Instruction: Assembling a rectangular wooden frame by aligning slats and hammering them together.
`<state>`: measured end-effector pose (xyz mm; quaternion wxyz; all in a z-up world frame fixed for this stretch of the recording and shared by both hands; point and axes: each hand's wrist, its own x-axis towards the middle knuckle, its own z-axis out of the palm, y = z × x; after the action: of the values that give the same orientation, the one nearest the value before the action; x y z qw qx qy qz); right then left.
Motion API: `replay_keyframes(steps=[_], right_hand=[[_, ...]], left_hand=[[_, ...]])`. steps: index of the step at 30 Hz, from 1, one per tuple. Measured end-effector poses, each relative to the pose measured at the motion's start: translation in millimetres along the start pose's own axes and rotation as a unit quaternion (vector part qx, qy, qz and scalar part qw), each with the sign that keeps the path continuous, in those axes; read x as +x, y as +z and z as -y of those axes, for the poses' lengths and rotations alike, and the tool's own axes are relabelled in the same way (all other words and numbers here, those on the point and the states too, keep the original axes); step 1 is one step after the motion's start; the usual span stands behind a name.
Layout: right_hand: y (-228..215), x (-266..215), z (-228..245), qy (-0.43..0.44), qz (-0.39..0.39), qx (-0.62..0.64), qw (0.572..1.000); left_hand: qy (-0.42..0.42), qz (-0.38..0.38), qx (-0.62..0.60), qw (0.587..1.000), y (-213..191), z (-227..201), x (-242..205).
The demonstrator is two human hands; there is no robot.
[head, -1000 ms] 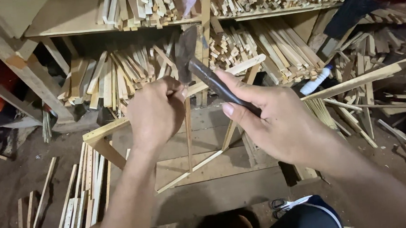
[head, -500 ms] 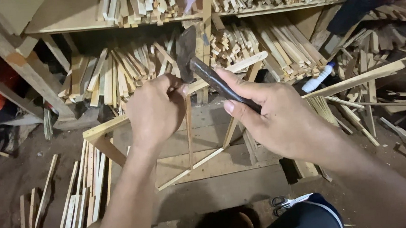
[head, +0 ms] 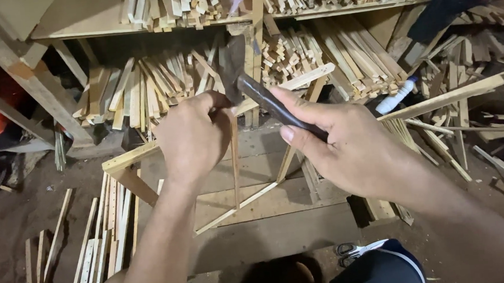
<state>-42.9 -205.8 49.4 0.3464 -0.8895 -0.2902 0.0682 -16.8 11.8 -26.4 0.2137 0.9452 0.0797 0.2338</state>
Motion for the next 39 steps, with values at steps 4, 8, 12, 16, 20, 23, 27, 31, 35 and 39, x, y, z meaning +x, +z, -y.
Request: replay_keyframes(steps=[4, 8, 12, 16, 20, 23, 27, 31, 35, 39], right_hand=[[0.1, -1.9, 6.0, 0.058, -0.028, 0.014, 0.998], [-2.0, 2.3, 8.6, 0.066, -0.009, 0.005, 0.998], [-3.4, 0.4, -2.5, 0.049, -0.025, 0.111, 0.992], [-3.1, -2.7, -17.6, -0.031, -0.033, 0.216, 0.975], [-2.6, -1.9, -6.5, 0.071, -0.032, 0.14, 0.987], [-3.6, -1.6, 0.4, 0.101, -0.03, 0.073, 0.992], [-2.1, -2.6, -2.8, 0.057, -0.03, 0.053, 0.997], [0.8, -1.9, -4.3, 0.069, -0.026, 0.065, 0.995], [2.5, -3.1, -8.7, -0.016, -0.039, 0.043, 0.998], [-1.7, -4.7, 3.4, 0.065, -0.021, 0.025, 0.997]], left_hand=[[-0.063, 0.062, 0.152, 0.984, 7.3, 3.6, 8.5], [-0.022, 0.053, 0.002, 0.998, -7.8, -3.0, 1.3], [-0.06, 0.184, 0.044, 0.98, -26.5, -10.1, 3.9], [0.008, 0.148, 0.078, 0.986, -17.2, -2.2, 7.1], [0.019, 0.165, 0.142, 0.976, -12.7, -4.3, 5.9], [0.005, 0.148, 0.223, 0.964, 4.8, 5.6, 9.8], [-0.021, 0.083, 0.215, 0.973, 13.7, 8.2, 7.9], [-0.02, 0.07, 0.184, 0.98, 12.6, 6.8, 7.9], [-0.027, 0.117, 0.196, 0.973, 2.6, -1.4, 8.2], [-0.05, 0.152, 0.001, 0.987, -23.2, -18.2, 5.8]])
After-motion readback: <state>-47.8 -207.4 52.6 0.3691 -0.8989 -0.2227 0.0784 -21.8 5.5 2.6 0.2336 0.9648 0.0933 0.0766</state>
